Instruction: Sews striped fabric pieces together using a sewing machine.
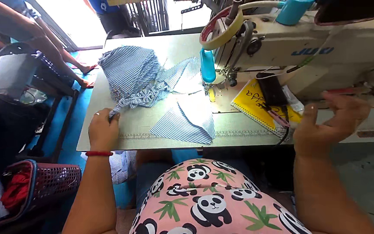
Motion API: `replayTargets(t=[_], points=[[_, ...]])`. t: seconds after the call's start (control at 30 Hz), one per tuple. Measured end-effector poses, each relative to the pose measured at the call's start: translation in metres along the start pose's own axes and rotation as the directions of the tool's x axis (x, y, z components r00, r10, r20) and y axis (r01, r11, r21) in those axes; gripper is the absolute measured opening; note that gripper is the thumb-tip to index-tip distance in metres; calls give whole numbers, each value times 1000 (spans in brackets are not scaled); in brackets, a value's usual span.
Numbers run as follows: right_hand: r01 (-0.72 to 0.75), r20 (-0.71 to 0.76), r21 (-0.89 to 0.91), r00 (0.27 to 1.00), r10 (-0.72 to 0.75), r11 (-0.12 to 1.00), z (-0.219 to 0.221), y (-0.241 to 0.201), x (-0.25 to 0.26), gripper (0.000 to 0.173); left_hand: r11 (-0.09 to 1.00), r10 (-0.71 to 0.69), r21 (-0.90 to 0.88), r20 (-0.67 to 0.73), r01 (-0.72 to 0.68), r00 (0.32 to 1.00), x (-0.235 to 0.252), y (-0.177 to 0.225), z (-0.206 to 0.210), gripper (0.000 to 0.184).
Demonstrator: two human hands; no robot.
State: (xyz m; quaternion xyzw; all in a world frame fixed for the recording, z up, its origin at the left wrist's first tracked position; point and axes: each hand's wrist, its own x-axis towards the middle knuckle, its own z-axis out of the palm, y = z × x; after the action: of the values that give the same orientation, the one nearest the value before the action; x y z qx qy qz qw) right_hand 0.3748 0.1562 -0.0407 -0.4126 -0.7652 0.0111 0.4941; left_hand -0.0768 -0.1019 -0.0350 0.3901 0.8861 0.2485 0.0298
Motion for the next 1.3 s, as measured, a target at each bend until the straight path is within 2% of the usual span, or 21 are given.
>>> replayTargets(t=[0.03, 0.07, 0.13, 0.17, 0.23, 0.27, 0.3, 0.33, 0.4, 0.43, 0.5, 0.53, 0.6, 0.67, 0.77, 0.87, 0.97, 1.07, 1.17, 1.23, 1.3], points=[[31, -6, 38, 999, -31, 999, 3, -14, 1, 39, 974, -74, -215, -10, 70, 997, -7, 7, -9, 33], [71, -9, 83, 997, -70, 994, 7, -29, 2, 37, 872, -148, -469, 18, 139, 989, -13, 15, -17, 26], [160, 24, 205, 985, -169, 966, 18, -59, 3, 30, 497, -148, -846, 133, 190, 980, -25, 33, -32, 20], [187, 62, 288, 975, -213, 939, 24, -76, 3, 25, 376, -86, -909, 160, 181, 983, -30, 40, -38, 24], [180, 171, 475, 941, -291, 861, 38, -114, 3, 20, 273, 32, -954, 135, 121, 990, -36, 56, -45, 29], [160, 243, 544, 910, -337, 824, 48, -131, 3, 20, 288, 63, -955, 91, 69, 994, -37, 64, -47, 28], [148, 319, 580, 864, -390, 801, 60, -146, 2, 22, 372, 70, -928, 33, 5, 997, -35, 69, -48, 22], [152, 381, 593, 812, -442, 791, 75, -159, 1, 24, 516, 50, -855, -37, -57, 998, -31, 70, -48, 16], [199, 447, 589, 728, -520, 783, 111, -178, 3, 32, 798, 22, -598, -98, -77, 995, -11, 59, -47, 14], [203, 497, 581, 678, -541, 788, 128, -186, 9, 40, 905, 9, -423, -81, -42, 997, 0, 50, -48, 23], [182, 651, 522, 545, -528, 833, 158, -197, 19, 56, 997, 6, -78, -7, -6, 1000, 14, 32, -53, 36], [183, 717, 476, 486, -500, 860, 172, -198, 21, 60, 998, -9, 57, 39, 6, 999, 17, 24, -53, 36], [173, 775, 398, 463, -431, 901, 193, -195, 12, 65, 987, -8, 159, 37, 2, 999, 14, 13, -50, 43], [120, 782, 370, 495, -379, 921, 206, -188, -1, 66, 982, 104, 161, -2, -103, 995, 9, 16, -41, 49], [68, 743, 364, 580, -334, 929, 211, -180, -16, 75, 946, 318, 59, 47, -320, 947, 20, 38, -8, 37], [-14, 747, 340, 611, -261, 940, 211, -181, -16, 87, 935, 284, 128, 284, -330, 916, 47, 56, 23, 49], [3, 745, 308, 621, -243, 951, 210, -180, -16, 82, 921, 232, 202, 400, -332, 887, 74, 60, 28, 30], [104, 751, 247, 608, -258, 964, 211, -177, -19, 68, 928, 290, 151, 278, -340, 916, 92, 56, 5, 28], [95, 785, 144, 596, -172, 985, 212, -177, -16, 68, 967, 245, 43, 125, -252, 961, 91, 58, -26, 30], [96, 805, 95, 579, -133, 991, 213, -178, -13, 69, 972, 234, -6, 169, -237, 957, 73, 58, -27, 38], [102, 808, 83, 575, -127, 991, 216, -179, -13, 69, 945, 284, 72, 304, -320, 909, 48, 49, -2, 49]])
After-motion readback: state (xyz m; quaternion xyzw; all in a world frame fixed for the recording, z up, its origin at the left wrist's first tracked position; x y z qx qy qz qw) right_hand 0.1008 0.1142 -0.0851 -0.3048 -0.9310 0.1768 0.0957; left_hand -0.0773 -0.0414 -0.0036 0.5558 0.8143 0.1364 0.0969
